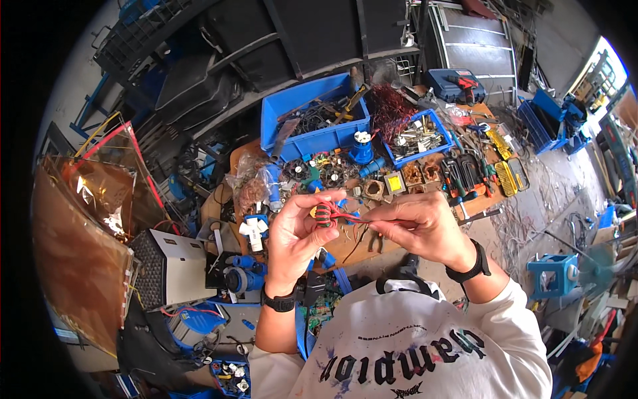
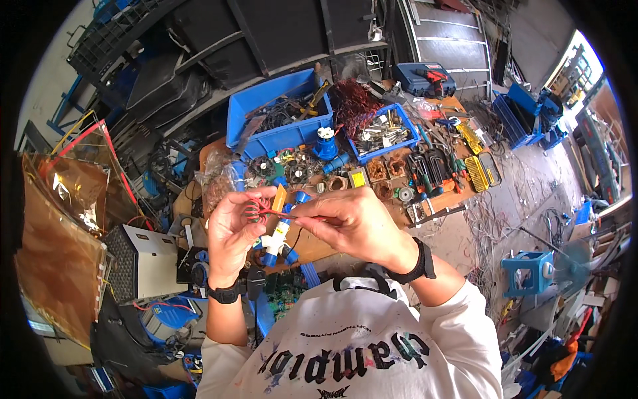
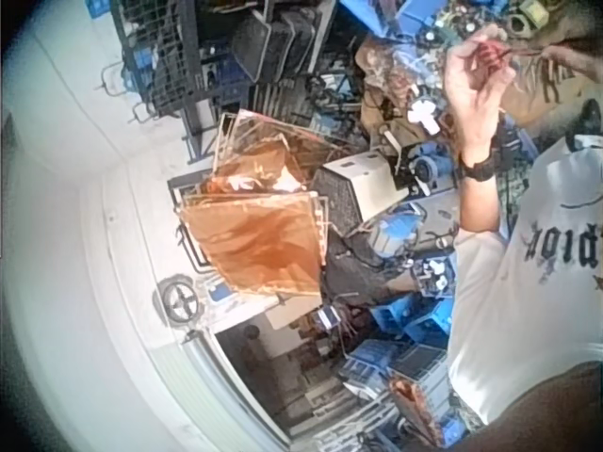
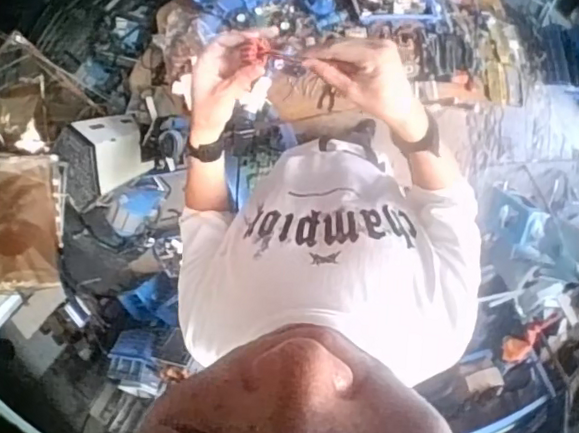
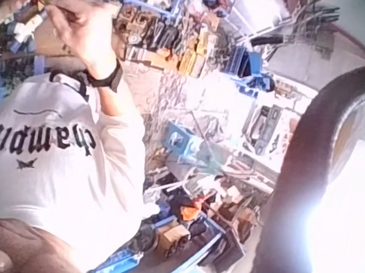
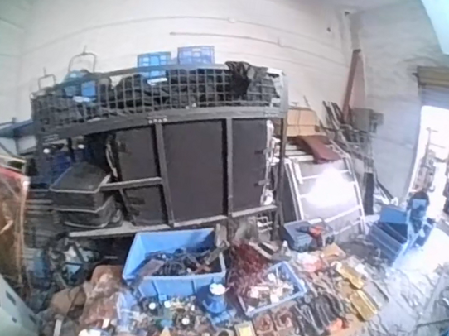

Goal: The person uses orange-handled pliers to strip the insulation from the ends of red and green wires. They then twist the exposed copper strands together and manipulate the wire bundle with their hands, likely preparing it for a connection or soldering.

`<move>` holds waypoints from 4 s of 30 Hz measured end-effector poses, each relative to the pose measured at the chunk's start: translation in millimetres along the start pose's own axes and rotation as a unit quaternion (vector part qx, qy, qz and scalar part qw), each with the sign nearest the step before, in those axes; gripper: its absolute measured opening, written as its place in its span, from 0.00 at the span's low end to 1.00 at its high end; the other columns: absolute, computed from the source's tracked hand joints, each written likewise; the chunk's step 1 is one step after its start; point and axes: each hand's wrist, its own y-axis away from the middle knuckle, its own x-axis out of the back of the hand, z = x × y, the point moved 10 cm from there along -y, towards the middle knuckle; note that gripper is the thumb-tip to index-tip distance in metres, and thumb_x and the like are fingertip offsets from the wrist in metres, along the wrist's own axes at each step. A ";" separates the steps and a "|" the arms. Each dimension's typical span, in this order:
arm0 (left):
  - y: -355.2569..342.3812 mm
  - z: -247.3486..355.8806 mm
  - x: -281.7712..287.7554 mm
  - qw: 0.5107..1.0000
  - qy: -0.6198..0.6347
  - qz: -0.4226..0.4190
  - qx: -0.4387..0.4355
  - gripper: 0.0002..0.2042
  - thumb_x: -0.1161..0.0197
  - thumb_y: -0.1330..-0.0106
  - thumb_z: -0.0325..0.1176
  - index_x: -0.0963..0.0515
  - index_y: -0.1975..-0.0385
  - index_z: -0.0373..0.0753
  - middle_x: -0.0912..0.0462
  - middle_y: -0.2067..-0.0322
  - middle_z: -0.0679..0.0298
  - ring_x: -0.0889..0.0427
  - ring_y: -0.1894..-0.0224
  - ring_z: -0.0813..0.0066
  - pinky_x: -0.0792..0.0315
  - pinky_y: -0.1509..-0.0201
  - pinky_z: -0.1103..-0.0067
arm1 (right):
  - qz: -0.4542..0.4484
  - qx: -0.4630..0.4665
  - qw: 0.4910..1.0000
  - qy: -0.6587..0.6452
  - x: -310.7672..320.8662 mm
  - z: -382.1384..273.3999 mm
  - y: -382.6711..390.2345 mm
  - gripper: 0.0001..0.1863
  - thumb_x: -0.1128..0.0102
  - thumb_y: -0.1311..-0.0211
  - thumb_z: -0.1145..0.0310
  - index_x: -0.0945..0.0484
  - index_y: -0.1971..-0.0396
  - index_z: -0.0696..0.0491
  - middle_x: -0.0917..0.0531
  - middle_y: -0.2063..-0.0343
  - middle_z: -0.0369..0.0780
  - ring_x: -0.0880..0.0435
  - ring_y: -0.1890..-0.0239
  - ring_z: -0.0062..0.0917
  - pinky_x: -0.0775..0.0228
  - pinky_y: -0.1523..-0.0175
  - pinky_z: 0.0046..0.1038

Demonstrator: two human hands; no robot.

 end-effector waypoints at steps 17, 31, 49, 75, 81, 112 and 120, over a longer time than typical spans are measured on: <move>17.7 -10.6 -12.8 0.994 -0.107 -0.010 0.030 0.20 0.34 0.43 0.18 0.30 0.51 0.34 0.23 0.49 0.53 0.21 0.53 0.76 0.23 0.53 0.82 | -0.004 -0.042 0.995 0.091 -24.7 -8.1 3.7 0.06 0.34 0.48 0.70 0.19 0.71 0.55 0.16 0.75 0.43 0.15 0.73 0.35 0.24 0.68 0.31; 27.3 -9.8 5.2 0.979 -0.188 0.078 -0.028 0.22 0.29 0.47 0.20 0.25 0.50 0.33 0.23 0.56 0.64 0.21 0.65 0.84 0.29 0.69 0.88 | -0.051 -0.116 0.992 0.008 -36.1 4.2 -1.7 0.12 0.35 0.46 0.75 0.27 0.65 0.58 0.16 0.72 0.45 0.14 0.67 0.35 0.24 0.65 0.30; 28.1 13.3 11.5 0.992 -0.058 0.114 -0.014 0.23 0.31 0.42 0.25 0.28 0.47 0.32 0.20 0.64 0.68 0.23 0.64 0.86 0.29 0.62 0.88 | 0.006 -0.163 0.917 -0.364 -22.8 39.7 16.7 0.07 0.34 0.41 0.70 0.22 0.69 0.57 0.21 0.73 0.31 0.27 0.69 0.11 0.34 0.62 0.18; 35.3 4.7 25.7 0.991 -0.043 0.130 0.009 0.23 0.32 0.42 0.23 0.28 0.45 0.33 0.22 0.58 0.67 0.26 0.66 0.89 0.33 0.70 0.89 | 0.073 -0.044 0.970 -0.229 -14.7 25.4 25.5 0.04 0.39 0.38 0.74 0.22 0.66 0.58 0.19 0.72 0.36 0.22 0.73 0.14 0.30 0.71 0.18; 32.4 11.6 17.0 0.985 -0.146 0.085 -0.022 0.22 0.30 0.46 0.21 0.25 0.49 0.32 0.28 0.50 0.63 0.24 0.62 0.86 0.30 0.68 0.89 | 0.031 -0.079 0.991 -0.101 -22.6 15.5 21.1 0.03 0.38 0.40 0.76 0.20 0.69 0.58 0.18 0.75 0.38 0.22 0.76 0.14 0.30 0.74 0.18; 39.0 4.5 21.2 0.985 -0.109 0.138 0.005 0.23 0.30 0.43 0.31 0.26 0.48 0.33 0.20 0.66 0.67 0.31 0.76 0.90 0.37 0.77 0.90 | 0.001 -0.177 0.955 -0.238 -55.2 42.0 27.3 0.07 0.43 0.34 0.71 0.30 0.62 0.58 0.24 0.76 0.34 0.25 0.73 0.14 0.32 0.68 0.20; 35.9 3.4 8.2 0.990 -0.110 0.084 -0.017 0.25 0.28 0.46 0.26 0.27 0.48 0.32 0.21 0.57 0.62 0.21 0.63 0.81 0.25 0.62 0.86 | 0.062 -0.138 0.970 -0.189 -39.2 35.6 28.0 0.04 0.38 0.40 0.74 0.21 0.67 0.58 0.18 0.73 0.37 0.21 0.72 0.16 0.29 0.67 0.22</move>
